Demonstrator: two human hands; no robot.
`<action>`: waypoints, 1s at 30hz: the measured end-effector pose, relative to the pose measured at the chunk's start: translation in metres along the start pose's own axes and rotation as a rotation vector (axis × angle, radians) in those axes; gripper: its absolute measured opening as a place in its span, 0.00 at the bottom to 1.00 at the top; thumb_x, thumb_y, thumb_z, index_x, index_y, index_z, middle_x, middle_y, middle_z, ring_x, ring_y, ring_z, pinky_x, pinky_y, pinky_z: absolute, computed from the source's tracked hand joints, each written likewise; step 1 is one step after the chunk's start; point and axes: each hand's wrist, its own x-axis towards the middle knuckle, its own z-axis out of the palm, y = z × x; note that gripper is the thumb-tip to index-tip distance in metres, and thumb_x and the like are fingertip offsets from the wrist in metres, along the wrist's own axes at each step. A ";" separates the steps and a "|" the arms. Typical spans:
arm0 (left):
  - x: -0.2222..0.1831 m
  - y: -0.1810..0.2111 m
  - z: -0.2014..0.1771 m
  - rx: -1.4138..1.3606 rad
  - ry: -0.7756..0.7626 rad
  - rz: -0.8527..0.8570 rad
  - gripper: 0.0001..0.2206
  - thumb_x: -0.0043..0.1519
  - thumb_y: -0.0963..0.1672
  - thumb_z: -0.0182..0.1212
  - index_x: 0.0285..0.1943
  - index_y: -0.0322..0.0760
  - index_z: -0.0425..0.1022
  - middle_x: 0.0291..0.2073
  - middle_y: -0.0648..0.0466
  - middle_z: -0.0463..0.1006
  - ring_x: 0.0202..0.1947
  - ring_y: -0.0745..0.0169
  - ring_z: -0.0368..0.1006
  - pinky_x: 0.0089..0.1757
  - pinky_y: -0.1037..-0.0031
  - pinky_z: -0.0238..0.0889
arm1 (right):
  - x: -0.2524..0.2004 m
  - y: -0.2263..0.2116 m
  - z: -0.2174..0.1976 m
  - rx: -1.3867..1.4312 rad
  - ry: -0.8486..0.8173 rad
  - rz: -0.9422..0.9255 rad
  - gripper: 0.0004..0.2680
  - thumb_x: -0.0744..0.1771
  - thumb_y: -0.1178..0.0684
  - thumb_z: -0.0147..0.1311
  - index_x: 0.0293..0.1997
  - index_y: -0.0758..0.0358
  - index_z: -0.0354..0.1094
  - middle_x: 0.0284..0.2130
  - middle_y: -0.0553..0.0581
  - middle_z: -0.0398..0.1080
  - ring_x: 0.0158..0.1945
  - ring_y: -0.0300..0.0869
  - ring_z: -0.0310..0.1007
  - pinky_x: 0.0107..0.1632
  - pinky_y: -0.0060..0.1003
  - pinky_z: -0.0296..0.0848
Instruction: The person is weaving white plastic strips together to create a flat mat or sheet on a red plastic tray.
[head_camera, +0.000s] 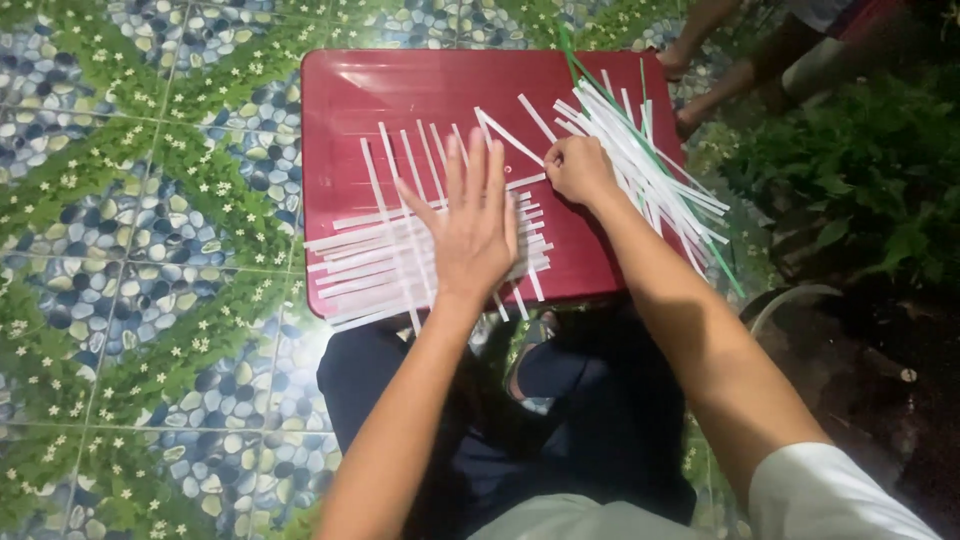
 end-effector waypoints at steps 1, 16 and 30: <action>-0.005 0.000 0.010 0.001 0.004 0.004 0.20 0.61 0.45 0.38 0.64 0.40 0.53 0.64 0.50 0.48 0.65 0.51 0.42 0.52 0.29 0.22 | 0.003 0.003 0.004 0.001 0.006 -0.001 0.03 0.59 0.56 0.53 0.29 0.57 0.71 0.24 0.55 0.70 0.35 0.54 0.71 0.37 0.47 0.71; -0.048 -0.003 0.062 0.130 -0.599 -0.153 0.25 0.58 0.57 0.31 0.64 0.58 0.52 0.66 0.60 0.45 0.66 0.58 0.32 0.56 0.36 0.20 | 0.005 -0.004 0.007 0.073 -0.008 0.075 0.03 0.59 0.57 0.50 0.26 0.60 0.71 0.23 0.61 0.71 0.34 0.58 0.71 0.36 0.48 0.71; -0.047 -0.005 0.038 0.071 -0.743 -0.183 0.24 0.58 0.54 0.29 0.66 0.59 0.44 0.67 0.61 0.38 0.67 0.59 0.30 0.56 0.37 0.20 | -0.034 -0.026 -0.054 0.241 -0.173 0.082 0.12 0.61 0.60 0.40 0.46 0.62 0.65 0.29 0.63 0.71 0.40 0.57 0.69 0.43 0.52 0.65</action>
